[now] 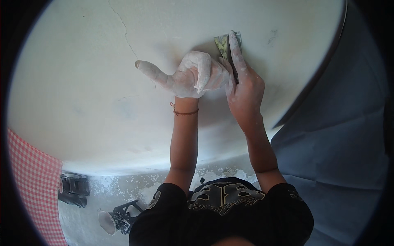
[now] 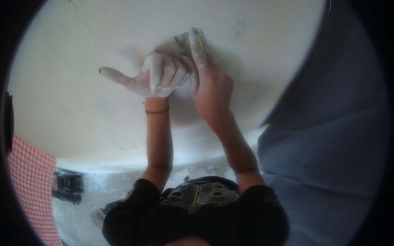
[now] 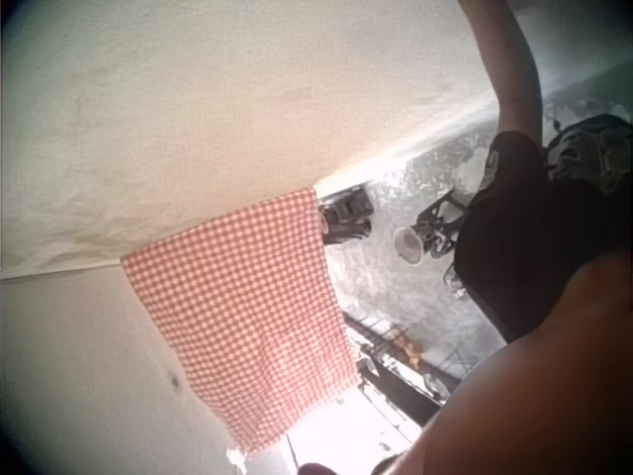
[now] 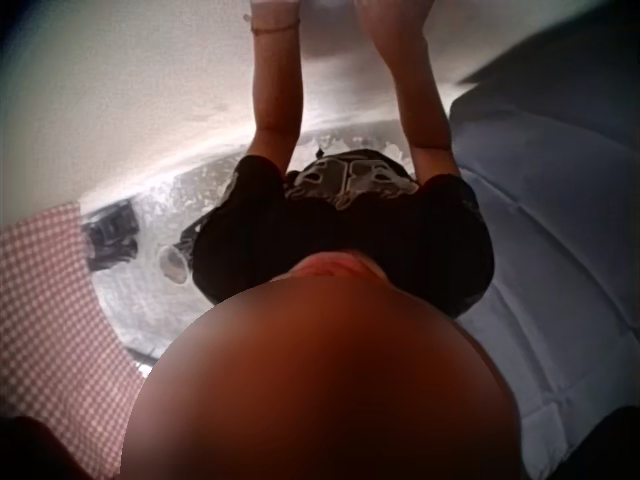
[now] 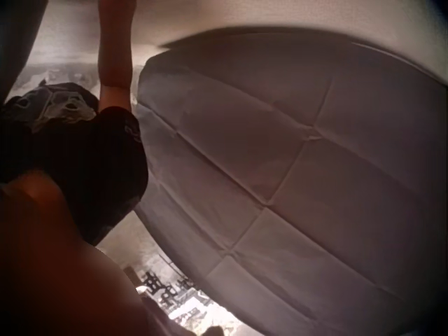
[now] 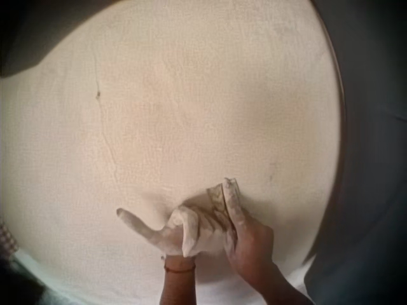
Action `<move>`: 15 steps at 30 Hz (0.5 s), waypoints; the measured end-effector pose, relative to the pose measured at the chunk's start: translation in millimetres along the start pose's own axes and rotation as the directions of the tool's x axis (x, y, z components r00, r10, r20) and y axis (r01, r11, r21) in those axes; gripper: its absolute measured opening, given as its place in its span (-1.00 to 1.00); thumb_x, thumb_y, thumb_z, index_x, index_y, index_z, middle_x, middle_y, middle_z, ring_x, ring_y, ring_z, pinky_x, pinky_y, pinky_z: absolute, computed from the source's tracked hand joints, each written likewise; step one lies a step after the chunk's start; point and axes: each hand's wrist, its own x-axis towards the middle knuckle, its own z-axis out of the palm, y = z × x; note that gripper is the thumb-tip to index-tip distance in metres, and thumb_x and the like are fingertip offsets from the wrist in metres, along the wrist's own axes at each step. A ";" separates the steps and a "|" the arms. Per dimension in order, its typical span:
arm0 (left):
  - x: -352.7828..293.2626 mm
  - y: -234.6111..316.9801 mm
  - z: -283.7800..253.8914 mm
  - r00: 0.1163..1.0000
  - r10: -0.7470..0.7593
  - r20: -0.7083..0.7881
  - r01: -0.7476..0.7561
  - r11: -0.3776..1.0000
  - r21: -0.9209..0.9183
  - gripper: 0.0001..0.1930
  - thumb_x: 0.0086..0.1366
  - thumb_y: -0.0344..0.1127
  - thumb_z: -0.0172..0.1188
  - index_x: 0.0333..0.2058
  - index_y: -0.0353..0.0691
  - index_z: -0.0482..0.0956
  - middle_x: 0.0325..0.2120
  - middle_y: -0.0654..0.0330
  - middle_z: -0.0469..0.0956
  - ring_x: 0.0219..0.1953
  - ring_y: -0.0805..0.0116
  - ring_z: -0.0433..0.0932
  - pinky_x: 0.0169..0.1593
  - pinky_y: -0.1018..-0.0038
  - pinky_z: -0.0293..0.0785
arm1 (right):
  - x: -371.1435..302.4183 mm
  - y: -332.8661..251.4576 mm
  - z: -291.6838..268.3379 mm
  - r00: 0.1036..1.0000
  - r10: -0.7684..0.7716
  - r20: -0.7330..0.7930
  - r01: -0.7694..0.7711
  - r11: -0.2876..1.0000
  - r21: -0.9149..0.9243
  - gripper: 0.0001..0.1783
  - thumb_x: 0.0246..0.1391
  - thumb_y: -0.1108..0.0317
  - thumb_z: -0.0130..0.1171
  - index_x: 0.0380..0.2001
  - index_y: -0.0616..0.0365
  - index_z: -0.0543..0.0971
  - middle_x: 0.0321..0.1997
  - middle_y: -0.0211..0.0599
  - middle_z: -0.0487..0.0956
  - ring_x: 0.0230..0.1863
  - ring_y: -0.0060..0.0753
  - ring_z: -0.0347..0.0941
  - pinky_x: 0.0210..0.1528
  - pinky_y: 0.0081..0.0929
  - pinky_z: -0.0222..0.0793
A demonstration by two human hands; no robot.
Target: Apply white coating to a wall with a brush and then smooth it with a putty knife.
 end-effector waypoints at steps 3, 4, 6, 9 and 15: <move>-7.8 -8.1 2.2 0.995 -0.046 -0.086 0.051 0.997 0.057 0.09 -0.16 0.99 -0.34 -0.58 -0.13 0.43 -0.78 0.39 0.30 -0.73 0.52 0.10 -0.59 0.52 -0.03 | -36.0 21.7 20.5 0.998 0.008 -0.062 -0.004 0.998 0.062 -0.30 0.25 0.56 0.18 0.46 0.17 0.33 0.21 0.17 0.60 0.10 0.13 0.65 0.06 -0.26 0.58; -7.1 -7.9 2.1 0.996 -0.046 -0.077 0.050 0.998 0.047 0.09 -0.16 0.99 -0.34 -0.58 -0.13 0.43 -0.78 0.39 0.30 -0.73 0.52 0.10 -0.59 0.52 -0.03 | -58.1 33.0 35.3 0.994 -0.011 -0.107 0.015 0.999 0.043 -0.32 0.30 0.44 0.19 0.47 0.06 0.33 0.09 0.09 0.65 -0.07 0.06 0.68 -0.08 -0.26 0.60; -3.7 -9.0 0.6 0.992 -0.089 -0.092 0.097 0.992 0.081 0.09 -0.15 0.99 -0.35 -0.58 -0.13 0.43 -0.78 0.39 0.28 -0.73 0.50 0.10 -0.59 0.50 -0.06 | -66.1 43.1 37.1 0.988 -0.028 -0.151 0.029 1.000 0.007 -0.33 0.34 0.33 0.20 0.48 -0.05 0.34 -0.03 0.01 0.71 -0.23 0.00 0.71 -0.22 -0.26 0.62; 1.2 -11.5 -2.6 0.992 -0.077 -0.101 0.084 0.994 0.070 0.10 -0.16 1.00 -0.35 -0.61 -0.13 0.42 -0.79 0.38 0.25 -0.72 0.49 0.08 -0.57 0.49 -0.06 | -49.5 42.5 26.5 0.987 -0.016 -0.158 0.019 1.000 0.021 -0.35 0.37 0.29 0.19 0.48 -0.04 0.33 -0.05 0.03 0.71 -0.20 0.01 0.72 -0.20 -0.26 0.63; 3.1 -26.1 -1.4 0.987 -0.066 -0.147 0.064 0.998 -0.015 0.08 -0.14 0.99 -0.34 -0.67 -0.12 0.41 -0.78 0.38 0.21 -0.69 0.48 0.06 -0.53 0.49 -0.01 | 3.7 42.3 -7.7 0.983 -0.010 -0.181 0.012 1.000 0.010 -0.35 0.36 0.30 0.21 0.47 -0.02 0.34 -0.05 0.04 0.72 -0.17 0.00 0.73 -0.15 -0.26 0.64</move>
